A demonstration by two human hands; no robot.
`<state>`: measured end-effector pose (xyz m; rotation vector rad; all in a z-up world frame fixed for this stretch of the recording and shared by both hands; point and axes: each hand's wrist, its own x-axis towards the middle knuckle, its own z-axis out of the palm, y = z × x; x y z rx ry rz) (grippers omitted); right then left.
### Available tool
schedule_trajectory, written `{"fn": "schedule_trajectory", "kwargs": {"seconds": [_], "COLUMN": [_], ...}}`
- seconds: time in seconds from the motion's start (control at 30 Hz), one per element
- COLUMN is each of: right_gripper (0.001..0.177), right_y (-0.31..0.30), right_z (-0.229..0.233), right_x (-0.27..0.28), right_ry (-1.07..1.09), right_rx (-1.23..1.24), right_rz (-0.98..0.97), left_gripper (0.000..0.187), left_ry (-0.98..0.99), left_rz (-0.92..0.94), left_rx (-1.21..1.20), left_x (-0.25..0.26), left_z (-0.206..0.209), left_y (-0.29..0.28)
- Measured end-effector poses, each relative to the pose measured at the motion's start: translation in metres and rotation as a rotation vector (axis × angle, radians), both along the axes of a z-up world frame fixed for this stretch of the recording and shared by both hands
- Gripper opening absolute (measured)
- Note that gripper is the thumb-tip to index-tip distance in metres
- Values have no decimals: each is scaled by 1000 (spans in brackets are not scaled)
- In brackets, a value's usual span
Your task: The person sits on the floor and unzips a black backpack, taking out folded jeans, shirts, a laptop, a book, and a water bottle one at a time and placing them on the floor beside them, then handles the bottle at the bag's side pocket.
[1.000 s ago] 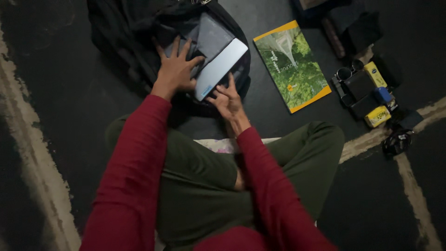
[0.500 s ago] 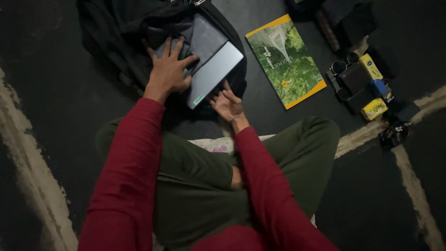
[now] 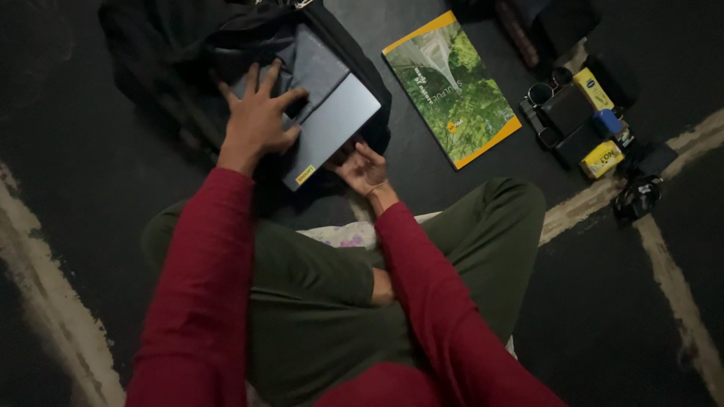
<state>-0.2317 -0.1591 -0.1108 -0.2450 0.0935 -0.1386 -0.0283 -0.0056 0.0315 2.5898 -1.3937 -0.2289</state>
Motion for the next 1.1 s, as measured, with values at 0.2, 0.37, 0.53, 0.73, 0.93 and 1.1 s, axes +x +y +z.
{"fn": "schedule_trajectory", "kwargs": {"seconds": [0.2,0.37,0.53,0.73,0.93,1.1], "right_gripper": [49,64,72,77,56,37], "right_y": [-12,-38,-60,-86,-75,-69], "right_z": [6,35,57,85,70,55], "right_x": [-5,5,15,34,33,26], "right_ry": [147,420,446,514,616,738], "right_rx": [-114,-400,-484,-632,-696,-750], "right_rz": [28,23,81,258,87,-37], "left_gripper": [70,67,66,69,70,67], "left_ry": [-35,-39,-47,10,-49,-73], "left_rz": [-19,-41,-4,64,74,63], "left_rx": [22,-29,-55,-80,23,14], "left_x": [-7,-7,-2,8,3,2], "left_z": [4,-7,-19,-24,-26,-23], "left_y": [-1,-6,-12,-23,-30,-22]}}
